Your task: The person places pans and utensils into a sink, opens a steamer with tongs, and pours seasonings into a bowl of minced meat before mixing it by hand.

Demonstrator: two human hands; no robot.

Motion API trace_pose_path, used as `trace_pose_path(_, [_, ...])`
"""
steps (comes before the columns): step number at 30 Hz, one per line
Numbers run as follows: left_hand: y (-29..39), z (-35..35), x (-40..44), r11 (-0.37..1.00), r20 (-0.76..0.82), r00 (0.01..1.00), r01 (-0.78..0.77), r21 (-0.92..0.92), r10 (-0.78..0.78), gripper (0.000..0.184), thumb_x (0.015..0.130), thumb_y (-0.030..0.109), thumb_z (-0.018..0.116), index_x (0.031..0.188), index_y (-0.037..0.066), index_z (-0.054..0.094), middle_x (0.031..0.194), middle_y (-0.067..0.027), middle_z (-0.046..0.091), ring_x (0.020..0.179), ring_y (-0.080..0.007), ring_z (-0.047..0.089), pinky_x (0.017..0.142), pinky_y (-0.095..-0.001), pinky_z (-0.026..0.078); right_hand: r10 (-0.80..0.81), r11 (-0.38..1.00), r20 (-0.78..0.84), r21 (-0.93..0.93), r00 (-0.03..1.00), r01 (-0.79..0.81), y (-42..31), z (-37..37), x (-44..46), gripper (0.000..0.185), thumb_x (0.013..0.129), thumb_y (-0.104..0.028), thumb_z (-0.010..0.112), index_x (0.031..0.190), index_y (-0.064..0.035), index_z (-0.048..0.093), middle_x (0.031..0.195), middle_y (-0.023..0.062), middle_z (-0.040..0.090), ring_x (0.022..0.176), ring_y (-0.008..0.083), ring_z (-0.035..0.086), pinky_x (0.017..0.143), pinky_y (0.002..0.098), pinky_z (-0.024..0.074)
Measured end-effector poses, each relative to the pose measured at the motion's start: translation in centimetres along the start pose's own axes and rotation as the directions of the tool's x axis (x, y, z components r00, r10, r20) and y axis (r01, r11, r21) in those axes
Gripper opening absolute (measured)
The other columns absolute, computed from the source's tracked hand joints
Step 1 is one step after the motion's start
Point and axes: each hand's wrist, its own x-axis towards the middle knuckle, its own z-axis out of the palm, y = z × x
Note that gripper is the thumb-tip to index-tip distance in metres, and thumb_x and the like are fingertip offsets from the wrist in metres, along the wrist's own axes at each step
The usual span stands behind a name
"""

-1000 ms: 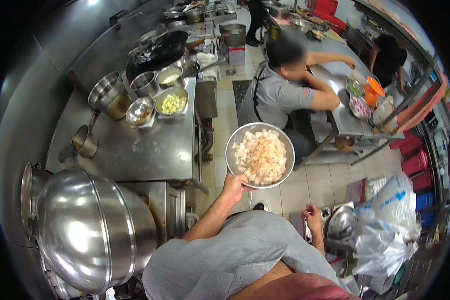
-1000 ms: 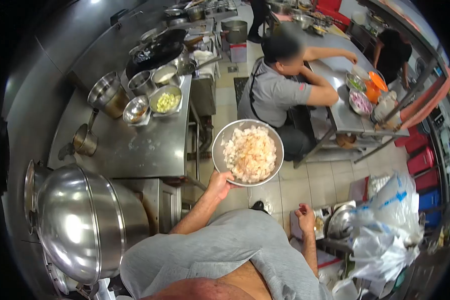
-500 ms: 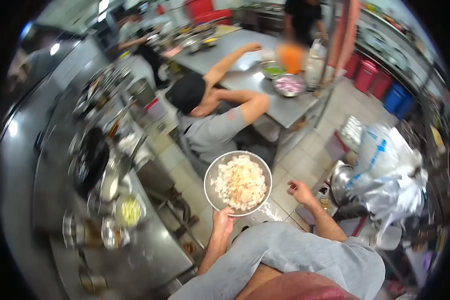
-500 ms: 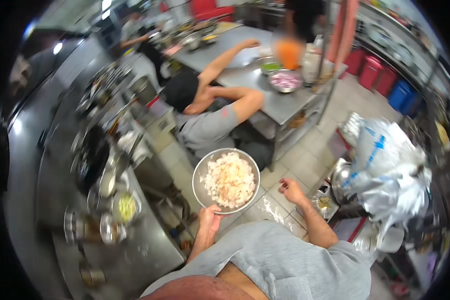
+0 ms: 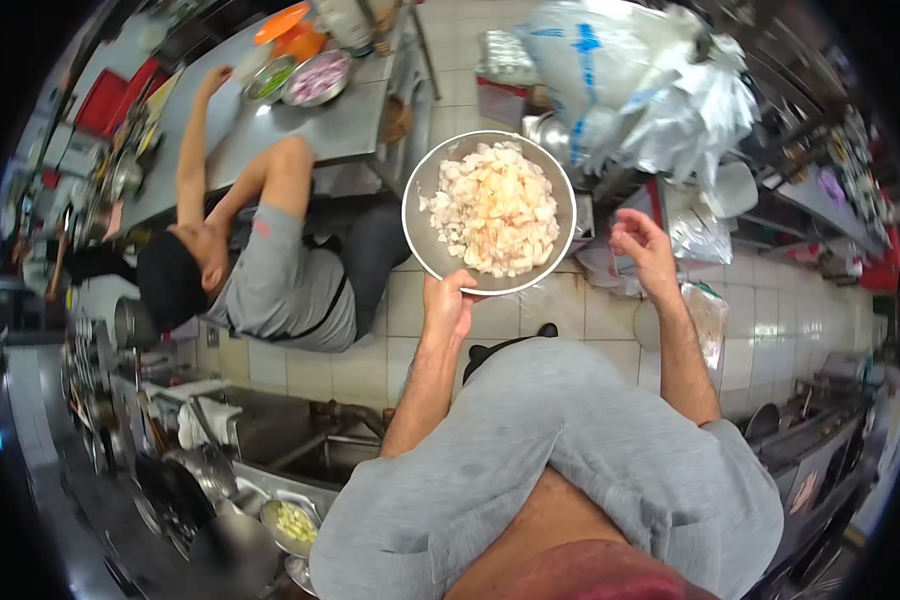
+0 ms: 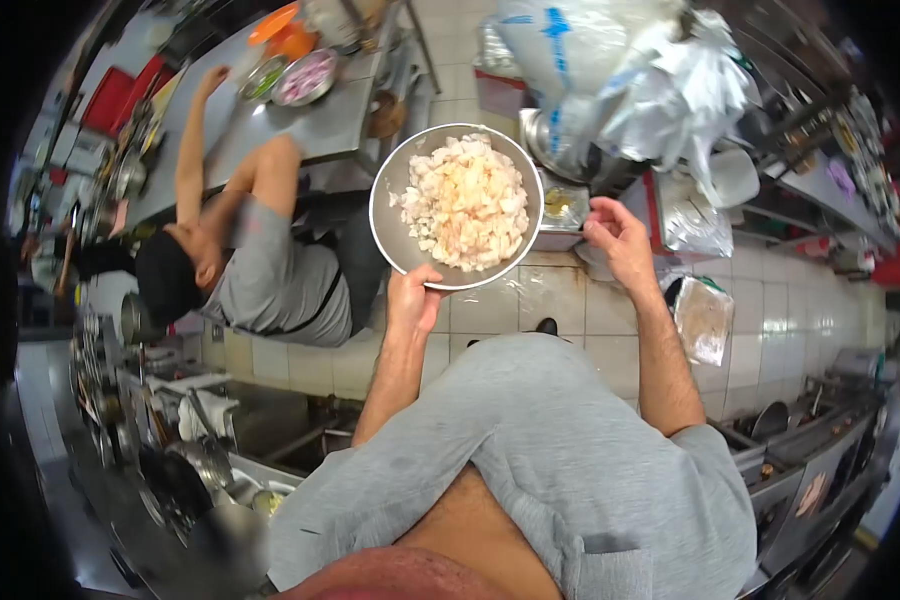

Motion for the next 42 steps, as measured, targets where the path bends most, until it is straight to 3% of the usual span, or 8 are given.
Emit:
trace_pose_path(6, [-2.3,1.3,0.4,0.974,0.231,0.953,0.163,0.159,-0.197,0.06,0.062,-0.009,0.044,0.12,-0.001,0.037,0.106,-0.0149,0.051,0.085,-0.0294,0.058,0.059,-0.0405,0.054,-0.099,0.954,-0.206,0.258,0.974,0.152,-5.8,0.9,-5.6,0.04,0.079,-0.005,0.062,0.116,0.0019,0.049,0.098,0.0076,0.057,0.087,0.0144,0.059,0.075,0.0255,0.0479])
trace_pose_path(13, [-2.4,0.7,5.3,0.883,0.416,0.803,0.27,0.383,-0.426,0.067,0.06,-0.011,0.043,0.125,0.002,0.03,0.104,-0.0178,0.051,0.074,-0.0297,0.061,0.048,-0.0359,0.055,0.05,0.985,-0.184,-0.15,0.982,-0.079,-2.5,8.0,-3.8,0.077,0.064,-0.013,0.074,0.128,0.0026,0.036,0.128,0.0165,0.043,0.115,0.0265,0.045,0.092,0.0344,0.0402])
trace_pose_path(15, [-2.7,1.9,5.7,0.817,0.459,0.704,0.312,0.486,-0.542,0.071,0.06,-0.011,0.044,0.127,0.003,0.027,0.109,-0.0197,0.049,0.081,-0.0319,0.061,0.054,-0.0411,0.058,-0.022,0.738,-0.474,-0.602,0.88,-0.306,-1.0,9.5,-2.9,0.079,0.059,-0.014,0.075,0.129,-0.0053,0.038,0.129,0.0197,0.039,0.119,0.0312,0.04,0.094,0.0356,0.038])
trace_pose_path(18, [-3.7,4.0,6.9,0.783,0.532,0.588,0.339,0.521,-0.609,0.07,0.06,-0.011,0.044,0.127,0.002,0.027,0.112,-0.0206,0.048,0.083,-0.0324,0.06,0.057,-0.0427,0.057,0.161,0.664,-0.391,-0.636,0.906,-0.393,-1.1,8.4,-2.4,0.076,0.057,-0.016,0.075,0.127,-0.0146,0.044,0.121,0.021,0.044,0.115,0.036,0.041,0.095,0.0396,0.0364])
trace_pose_path(21, [-9.3,7.1,6.8,0.739,0.559,0.503,0.293,0.607,-0.659,0.069,0.061,-0.012,0.041,0.127,0.001,0.027,0.113,-0.0206,0.047,0.085,-0.033,0.059,0.062,-0.0481,0.057,-0.145,0.457,-0.346,-0.855,0.927,-0.247,3.2,4.9,-4.6,0.058,0.059,-0.012,0.072,0.115,-0.0164,0.055,0.112,0.0192,0.047,0.108,0.035,0.045,0.09,0.0403,0.0394])
trace_pose_path(34, [-27.3,22.1,-2.8,0.602,0.524,0.327,0.215,0.769,-0.786,0.075,0.059,-0.012,0.041,0.13,0.005,0.024,0.11,-0.0194,0.047,0.077,-0.0306,0.06,0.051,-0.0432,0.058,0.199,0.914,-0.443,-0.239,0.874,-0.328,3.4,-21.5,-14.2,0.088,0.059,-0.027,0.077,0.134,-0.0107,0.035,0.14,0.0173,0.028,0.127,0.032,0.029,0.101,0.041,0.0307])
trace_pose_path(36, [-31.5,25.8,-4.2,0.587,0.531,0.272,0.199,0.785,-0.803,0.079,0.057,-0.011,0.042,0.131,0.008,0.021,0.113,-0.0194,0.045,0.077,-0.0319,0.061,0.048,-0.0434,0.058,0.425,0.43,-0.43,-0.678,0.797,-0.596,1.3,-22.9,-15.9,0.083,0.059,-0.024,0.076,0.133,-0.0257,0.037,0.142,0.0155,0.024,0.126,0.0406,0.027,0.101,0.0471,0.0297])
trace_pose_path(42, [-39.8,32.9,-11.5,0.593,0.548,0.246,0.183,0.784,-0.8,0.067,0.059,-0.012,0.042,0.124,0.0,0.032,0.103,-0.0141,0.052,0.082,-0.0265,0.058,0.056,-0.0417,0.058,0.177,0.215,-0.567,-0.775,0.805,-0.594,4.9,-33.4,-26.2,0.064,0.064,-0.009,0.065,0.122,-0.0303,0.049,0.132,0.0094,0.035,0.115,0.0375,0.04,0.091,0.0455,0.0414])
